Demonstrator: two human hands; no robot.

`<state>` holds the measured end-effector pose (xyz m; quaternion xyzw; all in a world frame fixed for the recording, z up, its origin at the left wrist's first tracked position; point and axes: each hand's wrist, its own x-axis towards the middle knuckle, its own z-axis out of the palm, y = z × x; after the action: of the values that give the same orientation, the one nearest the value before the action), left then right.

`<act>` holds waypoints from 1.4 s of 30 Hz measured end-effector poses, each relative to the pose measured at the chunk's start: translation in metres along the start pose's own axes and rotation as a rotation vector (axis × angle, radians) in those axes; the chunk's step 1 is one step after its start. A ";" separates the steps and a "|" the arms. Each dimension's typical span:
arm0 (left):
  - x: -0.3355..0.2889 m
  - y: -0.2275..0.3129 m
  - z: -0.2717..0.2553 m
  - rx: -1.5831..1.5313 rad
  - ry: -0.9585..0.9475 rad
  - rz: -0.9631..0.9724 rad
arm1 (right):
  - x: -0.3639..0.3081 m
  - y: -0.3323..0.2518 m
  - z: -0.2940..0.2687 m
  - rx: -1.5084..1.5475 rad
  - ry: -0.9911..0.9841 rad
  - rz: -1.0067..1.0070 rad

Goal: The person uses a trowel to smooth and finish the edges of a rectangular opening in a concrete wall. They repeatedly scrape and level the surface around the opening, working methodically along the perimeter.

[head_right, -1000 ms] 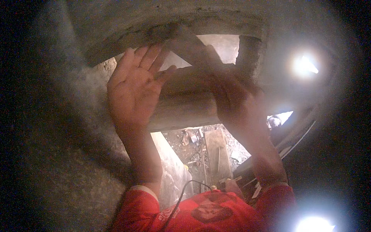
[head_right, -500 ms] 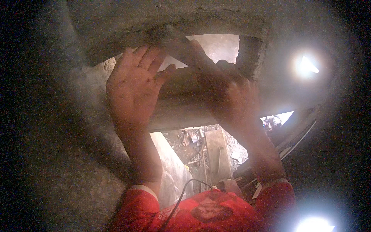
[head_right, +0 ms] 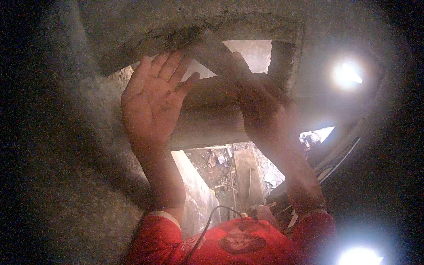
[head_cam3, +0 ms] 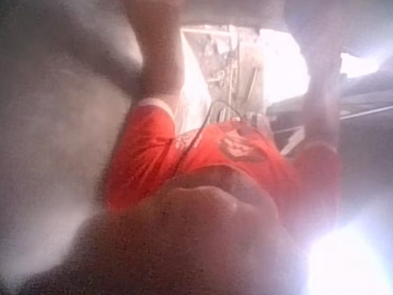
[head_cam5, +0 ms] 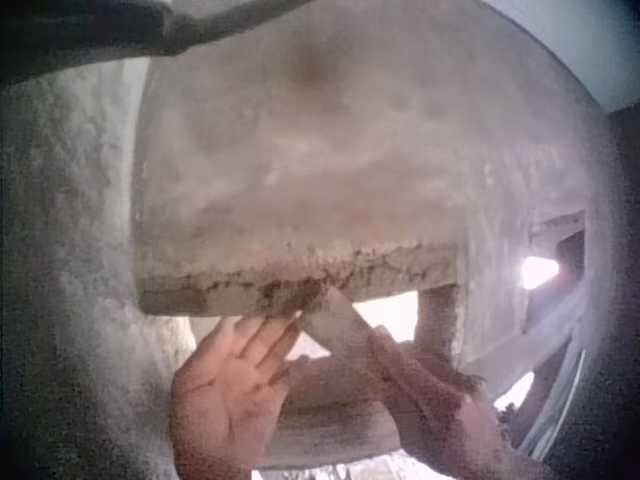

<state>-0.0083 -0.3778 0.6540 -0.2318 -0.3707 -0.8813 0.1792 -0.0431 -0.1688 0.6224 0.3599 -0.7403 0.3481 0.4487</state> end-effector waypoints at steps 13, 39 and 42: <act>-0.007 0.006 0.003 -0.070 0.056 0.092 | -0.003 0.002 0.004 0.040 -0.064 -0.003; -0.005 0.014 -0.006 -0.084 0.071 0.177 | 0.025 -0.032 0.027 -0.167 -0.237 -0.014; -0.008 0.020 -0.008 -0.066 0.079 0.175 | 0.034 -0.049 0.029 -0.117 -0.233 -0.009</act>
<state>0.0061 -0.3953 0.6562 -0.2340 -0.3124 -0.8825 0.2623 -0.0254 -0.2247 0.6525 0.3744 -0.8047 0.2581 0.3817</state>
